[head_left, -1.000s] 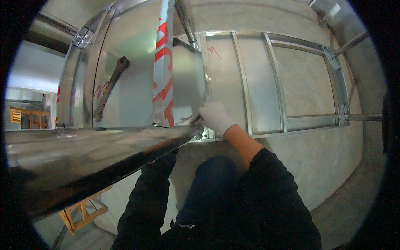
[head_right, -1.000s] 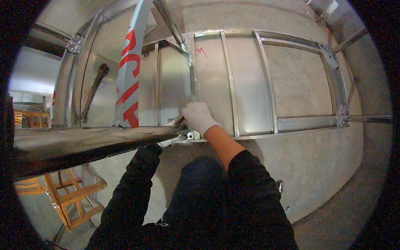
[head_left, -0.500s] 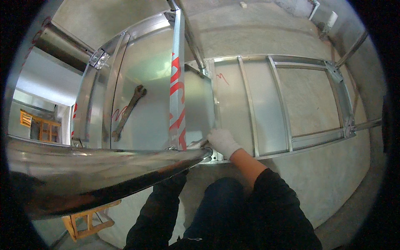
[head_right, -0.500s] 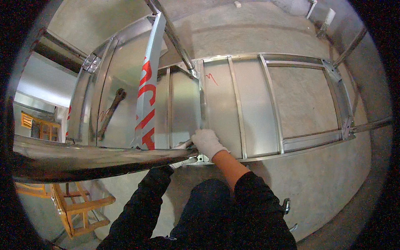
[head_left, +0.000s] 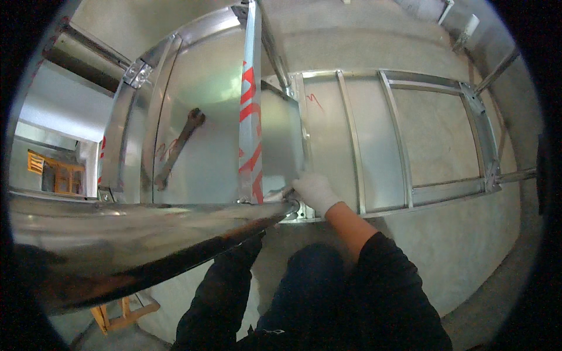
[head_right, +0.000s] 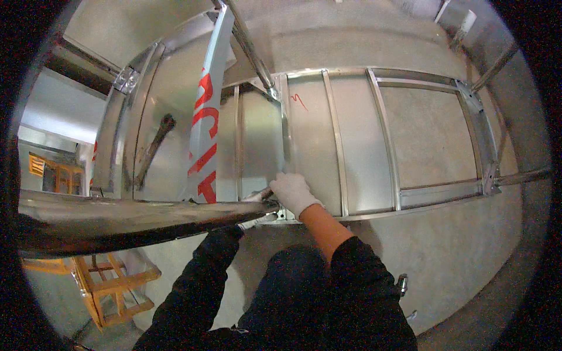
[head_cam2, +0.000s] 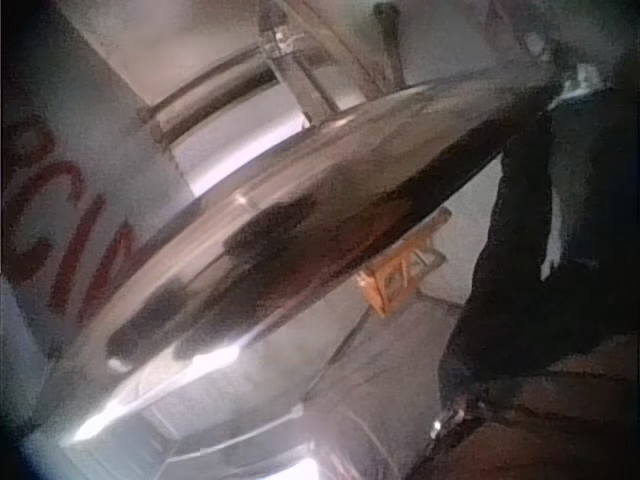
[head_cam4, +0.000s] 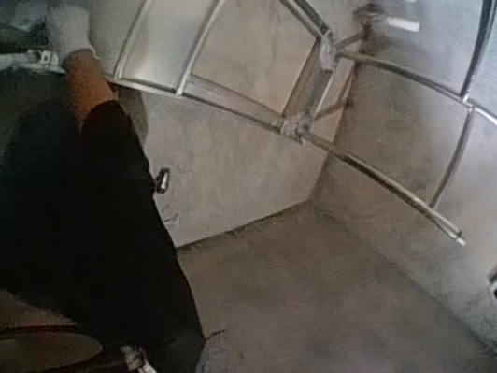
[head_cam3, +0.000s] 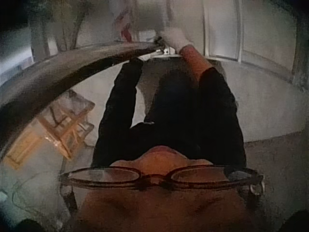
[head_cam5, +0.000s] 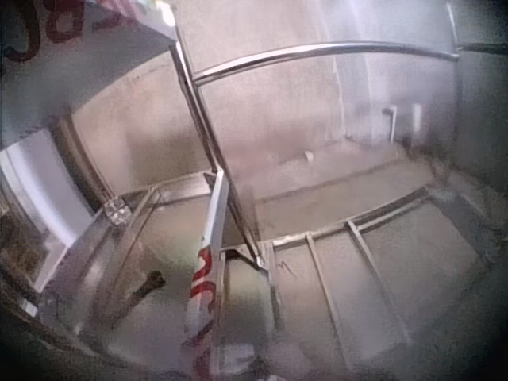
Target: The person assembles a metal frame by inserting a long metal rod into a bracket and securing it to the frame structure. The person uses a wrench to tighten the bolts and ensure the rod is firmly attached.
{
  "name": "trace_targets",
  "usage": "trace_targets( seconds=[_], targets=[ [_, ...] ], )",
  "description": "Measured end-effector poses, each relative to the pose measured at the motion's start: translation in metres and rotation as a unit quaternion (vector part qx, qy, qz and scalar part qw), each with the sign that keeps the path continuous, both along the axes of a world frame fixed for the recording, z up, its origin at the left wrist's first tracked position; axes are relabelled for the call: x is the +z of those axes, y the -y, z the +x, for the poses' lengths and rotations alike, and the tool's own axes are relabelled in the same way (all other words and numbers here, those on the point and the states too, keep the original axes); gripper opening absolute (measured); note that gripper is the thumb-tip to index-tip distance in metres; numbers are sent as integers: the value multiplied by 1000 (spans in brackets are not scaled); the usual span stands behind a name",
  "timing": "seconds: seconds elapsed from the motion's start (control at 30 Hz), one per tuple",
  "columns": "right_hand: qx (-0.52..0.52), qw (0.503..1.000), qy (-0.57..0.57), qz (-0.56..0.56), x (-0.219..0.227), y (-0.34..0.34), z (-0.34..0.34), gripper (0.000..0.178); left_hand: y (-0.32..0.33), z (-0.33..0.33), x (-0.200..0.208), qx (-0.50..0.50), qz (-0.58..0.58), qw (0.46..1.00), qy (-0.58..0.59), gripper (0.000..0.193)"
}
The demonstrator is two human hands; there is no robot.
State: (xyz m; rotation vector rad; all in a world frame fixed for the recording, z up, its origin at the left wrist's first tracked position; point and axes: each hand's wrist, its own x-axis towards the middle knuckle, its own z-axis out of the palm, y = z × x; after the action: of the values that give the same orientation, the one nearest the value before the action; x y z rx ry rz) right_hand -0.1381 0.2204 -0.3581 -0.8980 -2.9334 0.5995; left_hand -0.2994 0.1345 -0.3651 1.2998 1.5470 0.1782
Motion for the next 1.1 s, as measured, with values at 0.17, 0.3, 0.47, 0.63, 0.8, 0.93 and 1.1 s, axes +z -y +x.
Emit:
trace_targets(
  seconds=[0.17, 0.3, 0.47, 0.63, 0.8, 0.93, 1.1],
  targets=[
    [-13, 997, 73, -21, -7, -1, -10, 20, 6, -8, -16, 13, -10, 998, 57, 64],
    [24, 1000, -16, 7, -7, 3, -1, 19, 11, 6, 7, 64, -2, 997, 50, 52],
    [3, 985, 147, -86, 10, -4, -16, 17, 11, 0, -10, 56, 12, 998, 25, 67],
    [31, 999, 16, 6, -9, -3, -1, 18, 1, -2, 1, 19, -44, 999, -1, 72],
    [27, 999, 40, -19, -4, -4, -2, 21, 7, -5, -16, 23, -3, 1000, -11, 71],
    [65, 996, -51, 30, -10, -1, 2, 22, 16, -4, -28, 13, 80, 997, 5, 56],
    [37, 998, 48, -36, -11, -5, -9, 23, 11, -1, -16, 10, 78, 996, -36, 50]
  ],
)
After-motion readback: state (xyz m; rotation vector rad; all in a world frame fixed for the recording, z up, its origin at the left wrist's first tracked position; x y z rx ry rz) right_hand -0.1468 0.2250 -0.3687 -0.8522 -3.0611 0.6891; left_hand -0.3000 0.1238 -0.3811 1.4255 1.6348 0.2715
